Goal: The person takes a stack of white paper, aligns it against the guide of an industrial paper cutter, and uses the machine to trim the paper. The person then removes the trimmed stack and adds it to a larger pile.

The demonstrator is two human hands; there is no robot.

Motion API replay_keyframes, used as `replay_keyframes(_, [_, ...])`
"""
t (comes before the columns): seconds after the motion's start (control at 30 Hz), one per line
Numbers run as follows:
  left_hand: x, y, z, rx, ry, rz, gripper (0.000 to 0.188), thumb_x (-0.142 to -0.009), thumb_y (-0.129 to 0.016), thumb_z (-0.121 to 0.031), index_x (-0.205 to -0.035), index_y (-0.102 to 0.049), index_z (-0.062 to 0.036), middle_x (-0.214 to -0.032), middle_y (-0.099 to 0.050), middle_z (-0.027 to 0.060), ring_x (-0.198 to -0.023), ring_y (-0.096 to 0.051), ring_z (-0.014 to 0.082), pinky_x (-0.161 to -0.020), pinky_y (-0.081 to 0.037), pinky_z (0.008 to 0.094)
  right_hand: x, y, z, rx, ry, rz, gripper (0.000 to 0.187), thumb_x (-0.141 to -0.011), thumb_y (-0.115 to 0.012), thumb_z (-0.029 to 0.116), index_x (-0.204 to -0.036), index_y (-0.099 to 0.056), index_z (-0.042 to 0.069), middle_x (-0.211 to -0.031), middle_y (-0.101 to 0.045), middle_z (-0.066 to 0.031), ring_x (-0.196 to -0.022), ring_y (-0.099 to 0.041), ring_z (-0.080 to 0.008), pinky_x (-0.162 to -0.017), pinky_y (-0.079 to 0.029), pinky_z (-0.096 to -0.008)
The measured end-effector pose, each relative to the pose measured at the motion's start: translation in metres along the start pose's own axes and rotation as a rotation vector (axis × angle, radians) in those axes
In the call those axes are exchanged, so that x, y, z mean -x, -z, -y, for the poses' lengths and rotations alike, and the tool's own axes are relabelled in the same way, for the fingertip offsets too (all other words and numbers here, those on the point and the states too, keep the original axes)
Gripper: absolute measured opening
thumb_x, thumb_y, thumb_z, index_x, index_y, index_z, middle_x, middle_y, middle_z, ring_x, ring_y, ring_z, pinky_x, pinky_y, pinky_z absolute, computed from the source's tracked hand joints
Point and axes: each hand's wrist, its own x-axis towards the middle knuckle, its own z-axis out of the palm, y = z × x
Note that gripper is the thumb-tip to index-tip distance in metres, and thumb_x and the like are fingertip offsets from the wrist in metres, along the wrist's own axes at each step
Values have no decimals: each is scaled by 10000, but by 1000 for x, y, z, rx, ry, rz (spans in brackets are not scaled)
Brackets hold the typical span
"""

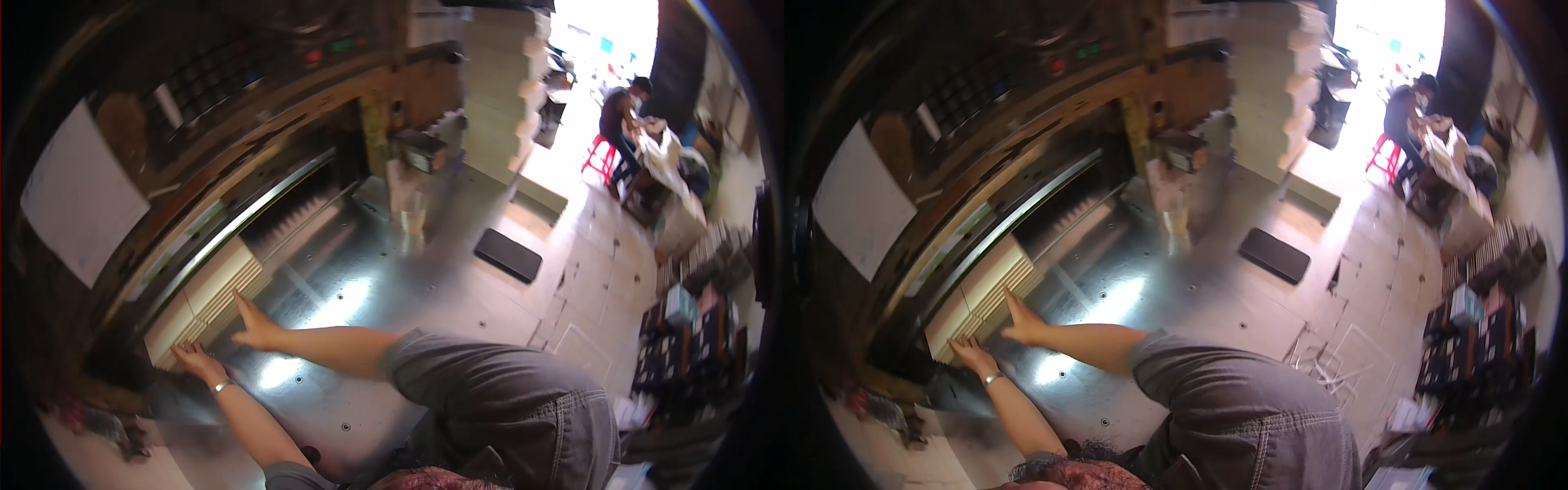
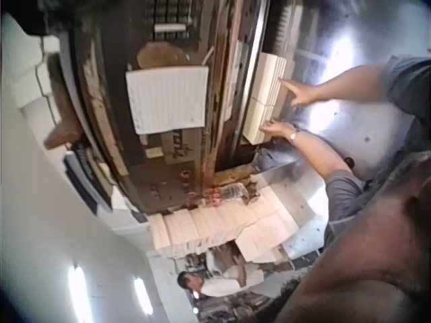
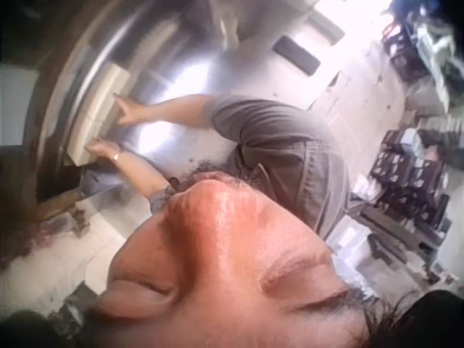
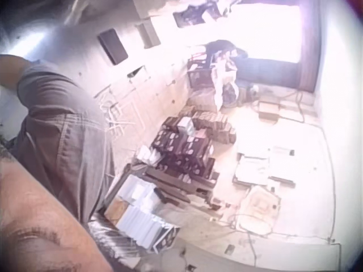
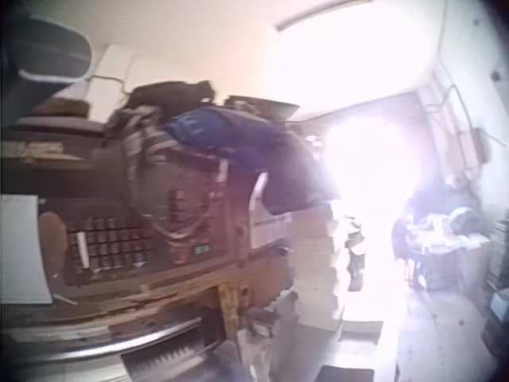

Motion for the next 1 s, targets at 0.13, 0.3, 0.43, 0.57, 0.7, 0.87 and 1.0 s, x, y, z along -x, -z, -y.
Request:
replay_keyframes(0.13, [33, -3, -17, -443, -198, 73, 757, -1057, -447, -379, -1556, -140, 100, -1632, -167, 277, -1513, -229, 364, -1247, -185, 447, 86, 93, 34, 207, 130, 492, 1090, -773, -786, 155, -1610, -95, 53, -1569, -298, -283, -1451, -338, -396, -1200, -296, -448])
replay_keyframes(0.3, [82, 45, -38, -1085, -365, 418, 683, -1042, -521, -337, -1565, -264, 19, -1657, -87, 271, -1542, -111, 383, -1250, -123, 459, 218, 224, 121, 121, -94, 457, 923, -820, -767, 201, -1584, -257, 109, -1468, -471, -225, -1312, -522, -353, -1102, -429, -447])
replay_keyframes(0.43, [174, 35, -55, -1277, -277, 632, 706, -1007, -585, -346, -1582, -287, -66, -1658, -78, 272, -1538, -83, 420, -1240, -124, 497, 267, 376, 120, 761, 113, -268, 692, -791, -790, 209, -1427, -531, 129, -1351, -594, -151, -1245, -547, -345, -1076, -432, -444])
replay_keyframes(0.57, [243, 50, -67, -1485, -315, 696, 773, -948, -653, -378, -1575, -311, -84, -1656, -83, 277, -1529, -101, 444, -1229, -134, 521, 279, 555, 112, 1075, 229, -1087, 684, -785, -802, 171, -1394, -517, 51, -1250, -634, -180, -1155, -603, -371, -985, -462, -437])
replay_keyframes(0.7, [280, 42, -75, -1580, -357, 664, 769, -943, -638, -431, -1567, -336, -98, -1651, -119, 275, -1516, -152, 455, -1223, -152, 534, 294, 681, 93, 935, -654, -1585, 1127, -704, -828, 541, -1569, -239, 123, -1564, -300, -267, -1487, -233, -400, -1163, -192, -653])
replay_keyframes(0.87, [289, 36, -76, -1705, -378, 630, 754, -946, -620, -464, -1557, -359, -107, -1643, -166, 270, -1496, -211, 463, -1218, -178, 534, 311, 713, 73, 390, -823, -1548, 1328, -550, -873, 544, -1616, -161, 194, -1644, -64, -307, -1540, 27, -450, -1132, 22, -746])
replay_keyframes(1.0, [294, 38, -81, -1732, -364, 619, 771, -939, -606, -497, -1548, -368, -90, -1638, -188, 256, -1494, -244, 424, -1234, -164, 526, 309, 699, 75, 459, -771, -1530, 1257, -588, -830, 520, -1614, -173, 209, -1653, -25, -295, -1538, -28, -464, -1143, -4, -747])
